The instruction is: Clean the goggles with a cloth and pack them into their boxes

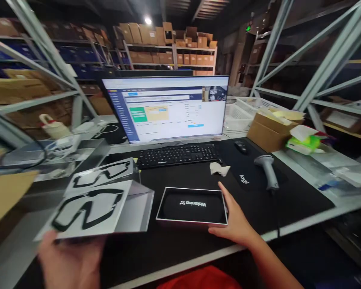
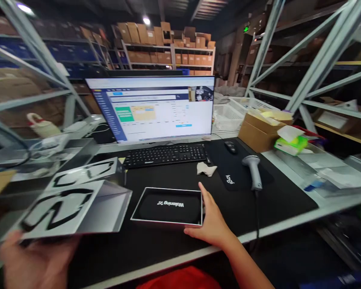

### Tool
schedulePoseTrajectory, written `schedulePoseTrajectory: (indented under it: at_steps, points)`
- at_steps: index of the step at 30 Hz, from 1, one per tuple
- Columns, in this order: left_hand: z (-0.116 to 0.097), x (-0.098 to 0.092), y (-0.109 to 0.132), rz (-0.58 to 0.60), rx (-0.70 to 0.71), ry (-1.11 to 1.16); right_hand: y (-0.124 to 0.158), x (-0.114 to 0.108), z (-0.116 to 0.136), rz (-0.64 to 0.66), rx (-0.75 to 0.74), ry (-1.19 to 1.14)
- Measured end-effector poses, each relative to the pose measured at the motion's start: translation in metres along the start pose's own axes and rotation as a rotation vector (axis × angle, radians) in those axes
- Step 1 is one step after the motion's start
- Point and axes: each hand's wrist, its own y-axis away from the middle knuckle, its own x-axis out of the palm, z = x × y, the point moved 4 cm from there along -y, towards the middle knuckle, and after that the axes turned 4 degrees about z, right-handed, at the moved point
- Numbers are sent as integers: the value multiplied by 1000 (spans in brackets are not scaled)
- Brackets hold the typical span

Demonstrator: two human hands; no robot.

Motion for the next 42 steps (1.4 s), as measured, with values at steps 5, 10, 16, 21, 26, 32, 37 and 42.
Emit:
schedulePoseTrajectory:
  at_steps: [5,10,16,21,26,32,37,42]
  points:
    - [27,-11,-2,-108,-129,147,18,-14,10,-244,-23,-96]
    - [44,-1,5,-136,-191,181,33,-19,20,-319,-103,-199]
    - [53,10,10,-49,-234,190,36,-17,20,-250,-66,-101]
    - [60,3,6,-14,-140,106,34,-24,10,-224,-60,101]
    - [67,0,9,-6,-86,114,32,-31,-3,-134,-193,304]
    - [72,8,31,108,-26,101,30,-3,-3,-181,-144,181]
    - [99,16,79,284,-148,-27,22,59,7,-124,-259,-190]
    - [109,23,95,321,-231,-63,19,84,20,-146,-270,-133]
